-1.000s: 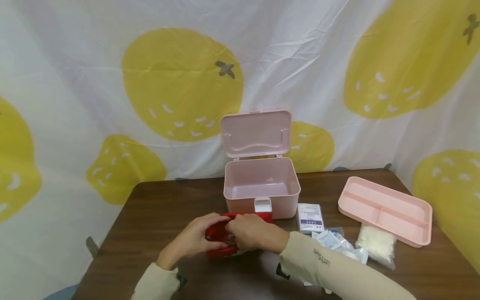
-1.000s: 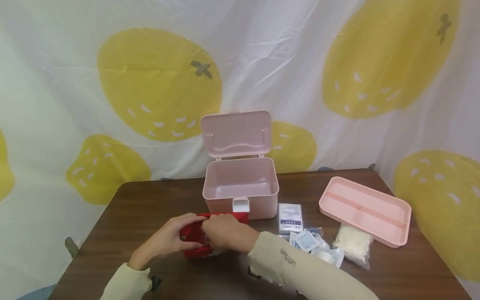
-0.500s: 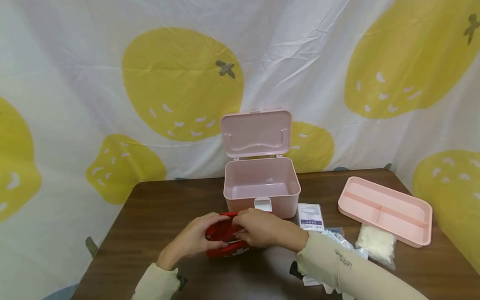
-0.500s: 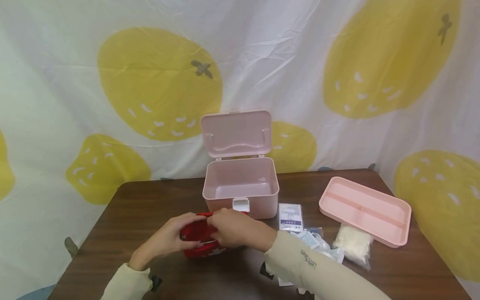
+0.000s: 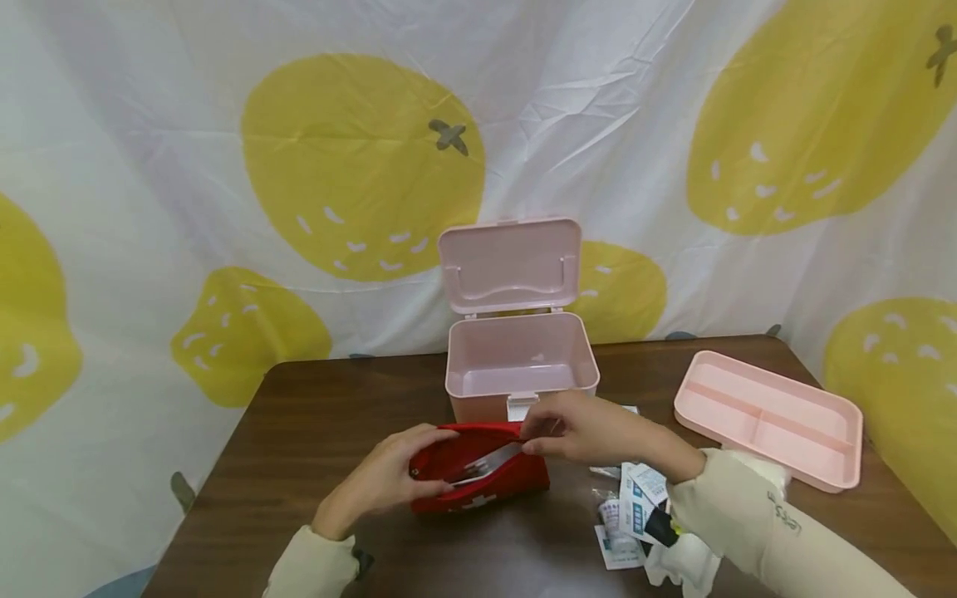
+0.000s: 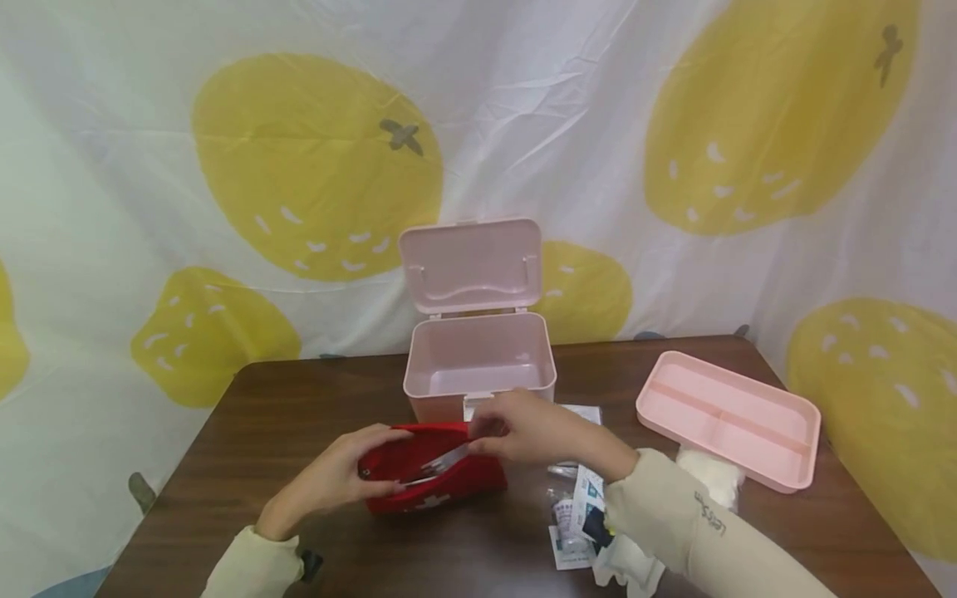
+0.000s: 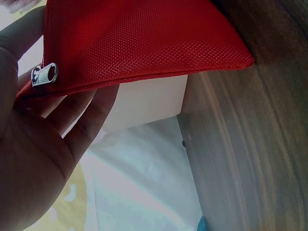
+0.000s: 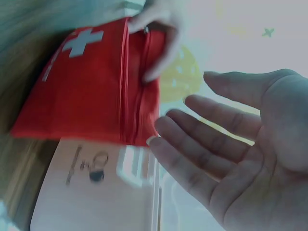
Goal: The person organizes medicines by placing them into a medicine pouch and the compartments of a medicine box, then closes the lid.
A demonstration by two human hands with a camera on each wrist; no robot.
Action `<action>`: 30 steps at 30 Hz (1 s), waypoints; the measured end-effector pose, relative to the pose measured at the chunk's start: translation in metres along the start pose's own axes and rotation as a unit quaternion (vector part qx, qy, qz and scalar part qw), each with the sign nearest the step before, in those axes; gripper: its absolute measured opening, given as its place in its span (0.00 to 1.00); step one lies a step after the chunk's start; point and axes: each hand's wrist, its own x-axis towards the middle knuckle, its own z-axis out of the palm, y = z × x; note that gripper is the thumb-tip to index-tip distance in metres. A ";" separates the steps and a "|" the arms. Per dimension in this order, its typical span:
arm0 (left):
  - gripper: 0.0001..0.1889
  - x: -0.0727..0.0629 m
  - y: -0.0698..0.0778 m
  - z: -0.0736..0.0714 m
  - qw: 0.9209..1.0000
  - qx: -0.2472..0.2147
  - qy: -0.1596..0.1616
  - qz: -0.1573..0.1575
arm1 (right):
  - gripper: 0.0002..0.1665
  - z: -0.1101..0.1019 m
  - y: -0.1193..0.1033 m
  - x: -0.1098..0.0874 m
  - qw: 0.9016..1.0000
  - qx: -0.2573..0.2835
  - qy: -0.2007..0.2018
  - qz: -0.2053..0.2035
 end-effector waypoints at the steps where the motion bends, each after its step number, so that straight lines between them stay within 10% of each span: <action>1: 0.31 0.000 0.000 0.000 1.000 -0.002 -0.002 -0.001 | 0.03 -0.004 0.003 -0.004 1.000 0.015 -0.008 0.015; 17: 0.31 0.001 -0.002 0.001 1.000 0.001 0.006 0.008 | 0.06 -0.024 0.069 -0.058 0.991 0.011 -0.083 0.107; 30: 0.31 0.002 -0.004 0.001 1.000 0.014 0.011 0.022 | 0.16 -0.015 0.098 -0.083 0.951 -0.055 -0.073 0.294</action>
